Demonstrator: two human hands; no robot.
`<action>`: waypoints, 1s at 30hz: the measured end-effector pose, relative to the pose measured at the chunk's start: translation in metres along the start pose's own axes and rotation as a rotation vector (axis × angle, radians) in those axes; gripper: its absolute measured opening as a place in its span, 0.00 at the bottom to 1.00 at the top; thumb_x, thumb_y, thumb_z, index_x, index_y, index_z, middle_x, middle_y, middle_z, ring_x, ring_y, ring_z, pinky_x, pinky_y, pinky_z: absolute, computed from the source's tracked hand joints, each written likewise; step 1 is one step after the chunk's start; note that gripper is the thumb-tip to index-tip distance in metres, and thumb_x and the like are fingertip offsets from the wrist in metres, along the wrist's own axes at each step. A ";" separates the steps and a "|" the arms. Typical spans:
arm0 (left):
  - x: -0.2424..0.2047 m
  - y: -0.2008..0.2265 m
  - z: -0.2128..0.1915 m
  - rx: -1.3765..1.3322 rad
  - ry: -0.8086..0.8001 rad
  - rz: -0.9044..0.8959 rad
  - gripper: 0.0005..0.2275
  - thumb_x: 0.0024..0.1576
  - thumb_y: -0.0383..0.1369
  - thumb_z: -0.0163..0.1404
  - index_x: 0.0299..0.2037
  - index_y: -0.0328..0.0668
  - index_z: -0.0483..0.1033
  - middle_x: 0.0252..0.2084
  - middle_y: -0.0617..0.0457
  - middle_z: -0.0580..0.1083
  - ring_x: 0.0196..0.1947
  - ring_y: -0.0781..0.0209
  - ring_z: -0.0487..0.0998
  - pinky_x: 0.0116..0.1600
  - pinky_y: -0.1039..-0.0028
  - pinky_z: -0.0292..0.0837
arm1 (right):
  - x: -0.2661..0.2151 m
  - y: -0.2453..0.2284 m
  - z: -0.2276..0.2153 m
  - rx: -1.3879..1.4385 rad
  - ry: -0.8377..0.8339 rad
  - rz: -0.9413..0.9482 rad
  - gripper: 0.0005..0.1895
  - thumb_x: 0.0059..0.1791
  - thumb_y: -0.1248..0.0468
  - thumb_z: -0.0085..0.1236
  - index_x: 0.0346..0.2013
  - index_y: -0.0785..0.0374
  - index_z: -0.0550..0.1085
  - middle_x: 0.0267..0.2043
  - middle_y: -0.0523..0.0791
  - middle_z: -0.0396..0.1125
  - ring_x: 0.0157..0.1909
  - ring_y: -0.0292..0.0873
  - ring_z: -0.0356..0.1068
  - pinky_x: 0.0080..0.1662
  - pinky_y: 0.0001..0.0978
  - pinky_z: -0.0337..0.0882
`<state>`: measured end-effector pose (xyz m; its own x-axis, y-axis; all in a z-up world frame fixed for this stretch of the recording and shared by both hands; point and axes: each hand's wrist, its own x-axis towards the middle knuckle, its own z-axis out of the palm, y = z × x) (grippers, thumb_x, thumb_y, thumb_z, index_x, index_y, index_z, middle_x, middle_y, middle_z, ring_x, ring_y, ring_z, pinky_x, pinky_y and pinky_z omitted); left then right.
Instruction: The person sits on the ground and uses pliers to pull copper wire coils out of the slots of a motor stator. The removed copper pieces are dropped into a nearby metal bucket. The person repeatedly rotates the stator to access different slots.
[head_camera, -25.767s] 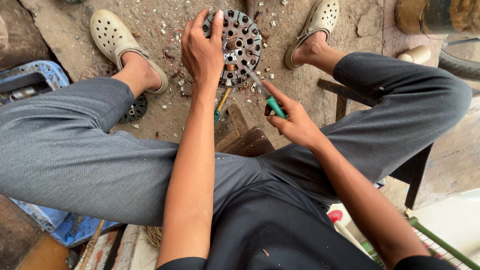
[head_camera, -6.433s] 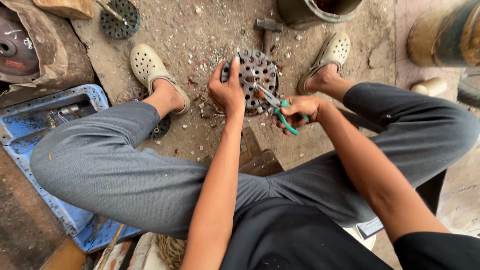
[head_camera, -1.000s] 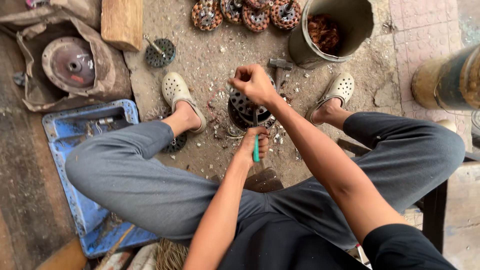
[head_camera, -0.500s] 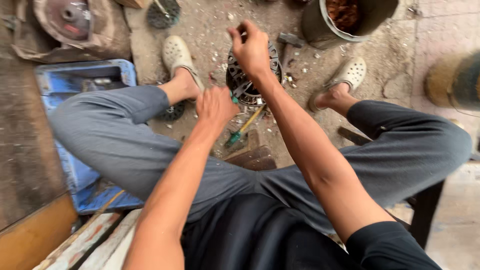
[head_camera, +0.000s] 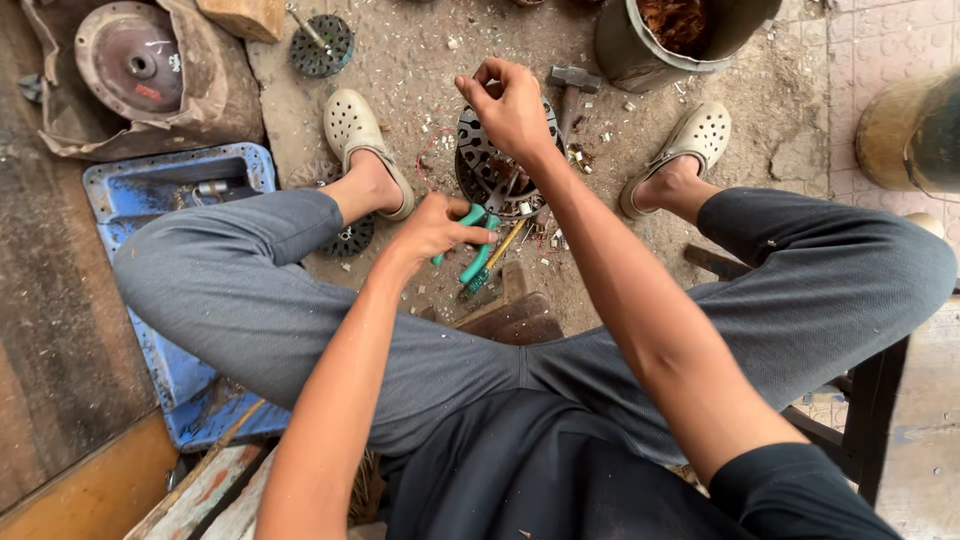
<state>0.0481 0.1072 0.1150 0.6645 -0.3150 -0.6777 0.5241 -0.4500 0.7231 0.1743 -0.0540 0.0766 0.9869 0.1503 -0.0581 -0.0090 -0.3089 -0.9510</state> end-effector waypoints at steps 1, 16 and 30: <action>0.003 -0.005 0.006 -0.196 -0.053 -0.003 0.15 0.50 0.36 0.64 0.40 0.33 0.80 0.28 0.48 0.76 0.25 0.54 0.76 0.34 0.59 0.68 | 0.001 0.000 -0.001 0.024 0.003 0.058 0.17 0.53 0.58 0.63 0.26 0.67 0.72 0.20 0.38 0.63 0.24 0.28 0.55 0.28 0.29 0.56; -0.005 -0.027 0.085 0.389 0.242 0.062 0.17 0.51 0.30 0.58 0.49 0.30 0.74 0.39 0.36 0.76 0.39 0.45 0.78 0.45 0.57 0.74 | -0.004 -0.004 -0.007 0.019 -0.048 0.020 0.19 0.55 0.55 0.61 0.25 0.63 0.71 0.19 0.34 0.61 0.23 0.27 0.53 0.27 0.26 0.54; -0.041 -0.015 0.080 0.413 0.448 0.216 0.17 0.46 0.31 0.58 0.42 0.29 0.73 0.42 0.35 0.75 0.44 0.35 0.75 0.48 0.51 0.71 | -0.026 -0.038 -0.077 -0.267 -0.423 -0.100 0.19 0.50 0.53 0.64 0.49 0.62 0.80 0.47 0.46 0.77 0.50 0.42 0.76 0.53 0.40 0.73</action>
<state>-0.0295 0.0600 0.1212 0.9370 -0.0953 -0.3359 0.1644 -0.7283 0.6652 0.1616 -0.1186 0.1373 0.8289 0.5413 -0.1409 0.1781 -0.4943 -0.8509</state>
